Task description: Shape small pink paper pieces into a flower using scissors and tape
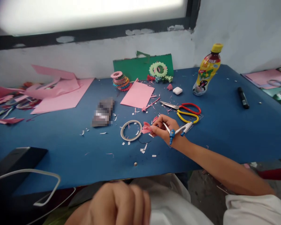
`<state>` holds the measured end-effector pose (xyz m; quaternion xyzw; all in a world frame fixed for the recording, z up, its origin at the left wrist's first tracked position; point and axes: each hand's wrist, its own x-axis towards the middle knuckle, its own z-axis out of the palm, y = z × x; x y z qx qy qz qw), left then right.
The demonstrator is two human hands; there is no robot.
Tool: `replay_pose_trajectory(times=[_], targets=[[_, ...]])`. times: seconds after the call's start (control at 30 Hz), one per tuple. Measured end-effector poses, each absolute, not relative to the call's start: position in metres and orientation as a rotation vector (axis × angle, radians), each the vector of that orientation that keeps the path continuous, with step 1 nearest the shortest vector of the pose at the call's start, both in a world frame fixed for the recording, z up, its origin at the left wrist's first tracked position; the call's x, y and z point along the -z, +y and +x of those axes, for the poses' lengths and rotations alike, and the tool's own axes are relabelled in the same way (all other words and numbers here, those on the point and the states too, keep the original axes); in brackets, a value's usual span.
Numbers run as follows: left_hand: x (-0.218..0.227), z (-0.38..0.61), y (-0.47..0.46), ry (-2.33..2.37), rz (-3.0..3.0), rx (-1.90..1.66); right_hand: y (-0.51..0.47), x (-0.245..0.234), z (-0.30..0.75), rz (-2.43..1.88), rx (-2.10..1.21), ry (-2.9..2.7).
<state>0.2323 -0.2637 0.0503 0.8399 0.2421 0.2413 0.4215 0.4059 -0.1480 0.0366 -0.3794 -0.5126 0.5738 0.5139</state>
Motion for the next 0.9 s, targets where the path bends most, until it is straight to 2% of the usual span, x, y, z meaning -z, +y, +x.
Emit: replay_pose_trajectory(times=[0.03, 0.1, 0.13, 0.2, 0.3, 0.6, 0.9], targets=[[-0.054, 0.23, -0.252, 0.64, 2.092, -0.749, -0.149, -0.038, 0.406, -0.908, -1.398, -1.214], [-0.06, 0.228, -0.225, 0.95, 2.047, -1.337, -0.151, -0.041, 0.405, -0.9, -1.428, -1.201], [-0.062, 0.228, -0.212, 1.129, 2.018, -1.418, -0.153, -0.042, 0.404, -0.898, -1.435, -1.203], [-0.063, 0.229, -0.192, 1.279, 1.883, -1.311, -0.157, -0.044, 0.403, -0.88, -1.446, -1.211], [-0.059, 0.23, -0.179, 1.243, 1.654, -1.11, -0.161, -0.044, 0.402, -0.846, -1.478, -1.2], [-0.059, 0.226, -0.185, 1.12, 1.136, -1.055, -0.167, -0.047, 0.4, -0.789, -1.63, -1.102], [-0.06, 0.221, -0.179, 0.967, 0.873, -0.953, -0.173, -0.053, 0.4, -0.712, -1.665, -1.099]])
